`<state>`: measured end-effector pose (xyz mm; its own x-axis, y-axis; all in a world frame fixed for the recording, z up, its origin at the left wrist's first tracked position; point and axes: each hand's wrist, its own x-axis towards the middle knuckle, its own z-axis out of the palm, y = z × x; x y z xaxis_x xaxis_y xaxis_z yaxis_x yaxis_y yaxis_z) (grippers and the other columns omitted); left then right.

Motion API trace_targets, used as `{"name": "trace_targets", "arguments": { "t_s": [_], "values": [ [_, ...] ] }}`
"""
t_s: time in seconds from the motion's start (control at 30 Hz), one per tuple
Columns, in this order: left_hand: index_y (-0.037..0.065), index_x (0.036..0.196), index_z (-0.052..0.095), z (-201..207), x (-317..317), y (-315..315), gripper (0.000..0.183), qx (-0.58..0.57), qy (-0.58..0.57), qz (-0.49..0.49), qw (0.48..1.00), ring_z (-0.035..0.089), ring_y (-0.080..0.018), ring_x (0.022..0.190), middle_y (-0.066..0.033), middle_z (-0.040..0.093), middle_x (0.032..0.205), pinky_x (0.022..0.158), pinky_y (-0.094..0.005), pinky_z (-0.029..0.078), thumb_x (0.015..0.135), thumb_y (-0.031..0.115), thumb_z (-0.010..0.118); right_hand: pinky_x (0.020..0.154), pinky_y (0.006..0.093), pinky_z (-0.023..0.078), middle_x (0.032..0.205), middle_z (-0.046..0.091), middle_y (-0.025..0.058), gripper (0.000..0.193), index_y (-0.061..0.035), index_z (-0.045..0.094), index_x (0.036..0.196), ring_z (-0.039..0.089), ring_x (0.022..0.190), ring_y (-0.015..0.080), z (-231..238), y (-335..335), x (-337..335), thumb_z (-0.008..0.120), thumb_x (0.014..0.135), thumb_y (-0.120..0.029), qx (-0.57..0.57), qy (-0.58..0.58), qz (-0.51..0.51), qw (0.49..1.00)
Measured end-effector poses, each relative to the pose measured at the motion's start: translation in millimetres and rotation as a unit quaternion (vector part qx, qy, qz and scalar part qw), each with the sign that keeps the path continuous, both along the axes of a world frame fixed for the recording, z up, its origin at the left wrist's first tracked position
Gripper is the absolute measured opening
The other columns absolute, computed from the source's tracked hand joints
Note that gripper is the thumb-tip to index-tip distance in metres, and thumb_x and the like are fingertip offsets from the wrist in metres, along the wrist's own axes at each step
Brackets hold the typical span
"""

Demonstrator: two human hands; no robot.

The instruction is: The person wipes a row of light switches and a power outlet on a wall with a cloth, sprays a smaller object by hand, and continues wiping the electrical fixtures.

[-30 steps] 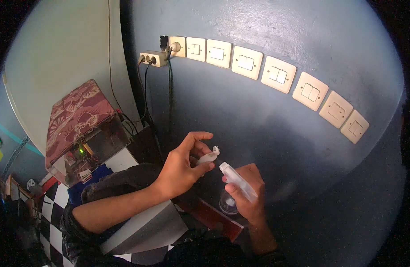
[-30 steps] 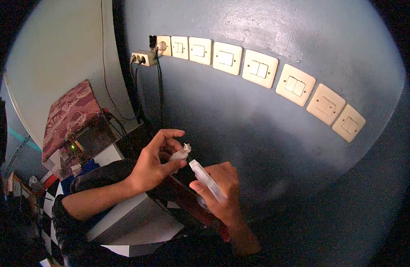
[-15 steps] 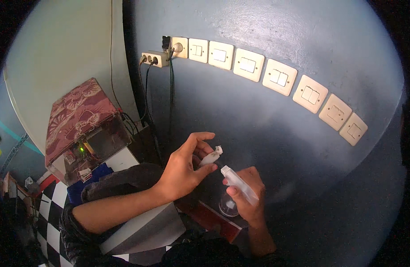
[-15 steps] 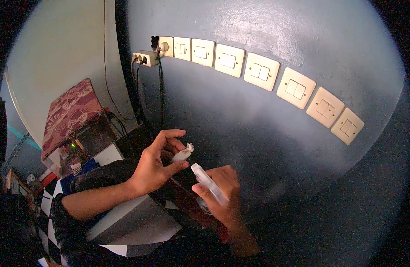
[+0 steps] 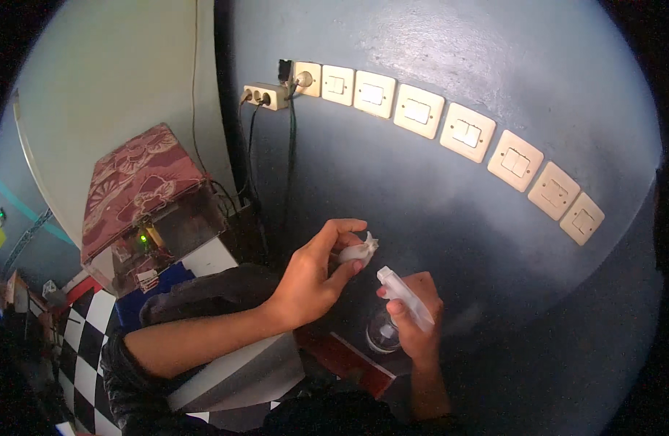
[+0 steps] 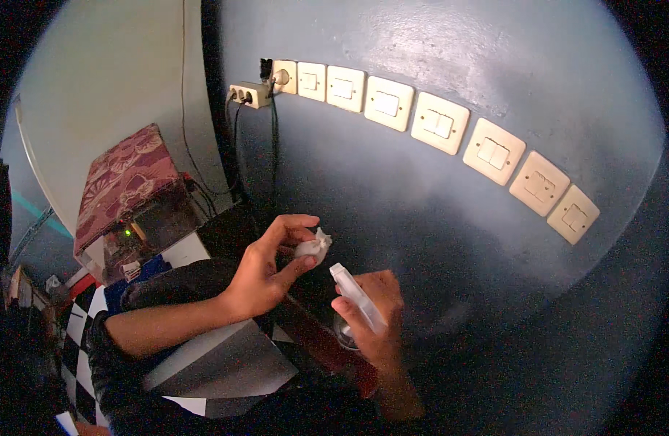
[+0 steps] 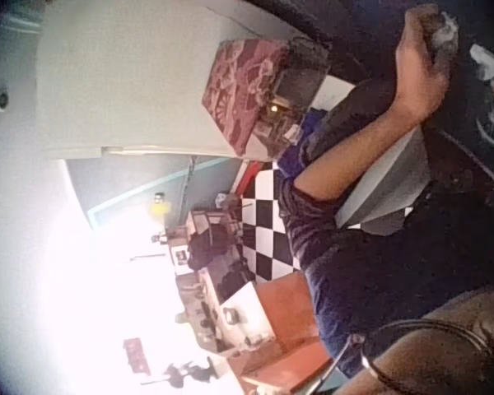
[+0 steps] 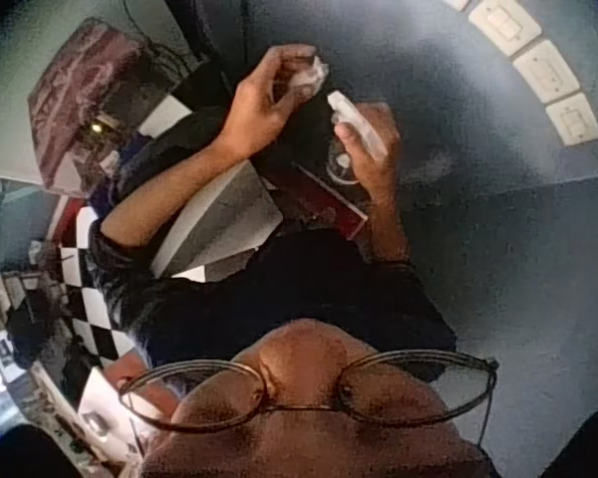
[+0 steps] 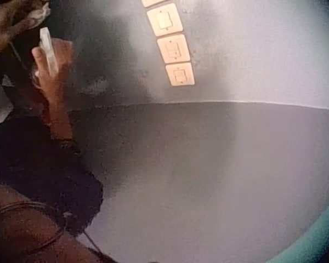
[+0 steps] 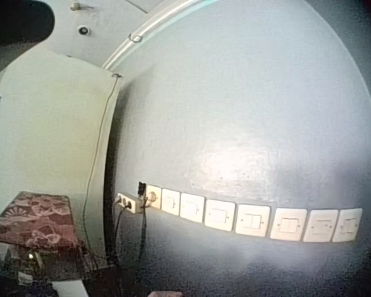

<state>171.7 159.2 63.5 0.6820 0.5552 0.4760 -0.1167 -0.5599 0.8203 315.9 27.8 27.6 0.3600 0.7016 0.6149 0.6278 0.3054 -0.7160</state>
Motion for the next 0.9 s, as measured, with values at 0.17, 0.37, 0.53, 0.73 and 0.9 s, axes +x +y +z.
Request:
{"name": "trace_targets", "arguments": {
  "t_s": [0.17,0.37,0.53,0.73,0.9],
  "values": [
    [0.004,0.131,0.043,12.7,-0.7,-0.8,0.045,0.003,-0.048,-0.029,0.998,0.056,-0.0165,0.109,-0.0088,0.057,0.112,0.093,-0.0313,0.047,0.090,0.000,0.061,0.070,0.0369,0.041,0.086,0.063,0.0092,0.046,-0.0011,0.068,0.089,0.056,0.074,0.0230,-4.4,-0.1,7.9,0.061,0.087,-0.046,0.029,0.030,0.033,0.999],
    [0.005,0.131,0.044,91.0,-38.1,13.5,0.046,0.018,-0.241,0.028,0.970,0.057,-0.0162,0.105,-0.0086,0.058,0.113,0.089,-0.0276,0.049,0.088,-0.001,0.062,0.073,0.0322,0.047,0.094,0.064,0.0140,0.090,0.0061,0.061,0.106,0.062,0.084,0.0211,62.3,32.6,-1.0,0.042,0.082,-0.078,0.135,-0.004,0.047,0.990],
    [0.003,0.137,0.041,121.5,-111.0,13.6,0.051,0.095,-0.333,0.131,0.929,0.060,-0.0176,0.104,-0.0129,0.058,0.120,0.090,-0.0289,0.049,0.090,0.006,0.059,0.078,0.0356,0.052,0.104,0.064,0.0203,0.097,0.0100,0.045,0.130,0.064,0.097,0.0274,104.0,102.9,-38.2,0.033,0.087,-0.076,0.244,0.046,0.214,0.945],
    [0.002,0.134,0.043,95.2,-173.2,-1.2,0.048,0.008,-0.354,0.240,0.904,0.057,-0.0188,0.110,-0.0132,0.059,0.117,0.096,-0.0327,0.046,0.089,0.005,0.061,0.063,0.0222,0.047,0.086,0.068,0.0053,0.056,0.0005,0.066,0.109,0.060,0.073,0.0076,124.6,181.3,-126.0,0.061,0.090,-0.052,0.176,0.134,0.414,0.883],
    [0.001,0.136,0.040,70.9,-221.0,2.0,0.046,-0.004,-0.331,0.328,0.885,0.058,-0.0169,0.112,-0.0124,0.056,0.124,0.095,-0.0291,0.048,0.092,0.004,0.053,0.058,0.0221,0.045,0.079,0.065,0.0038,0.061,-0.0005,0.067,0.110,0.059,0.068,0.0078,115.9,212.7,-163.8,0.065,0.085,-0.056,0.057,0.114,0.420,0.898]
  ]
}}
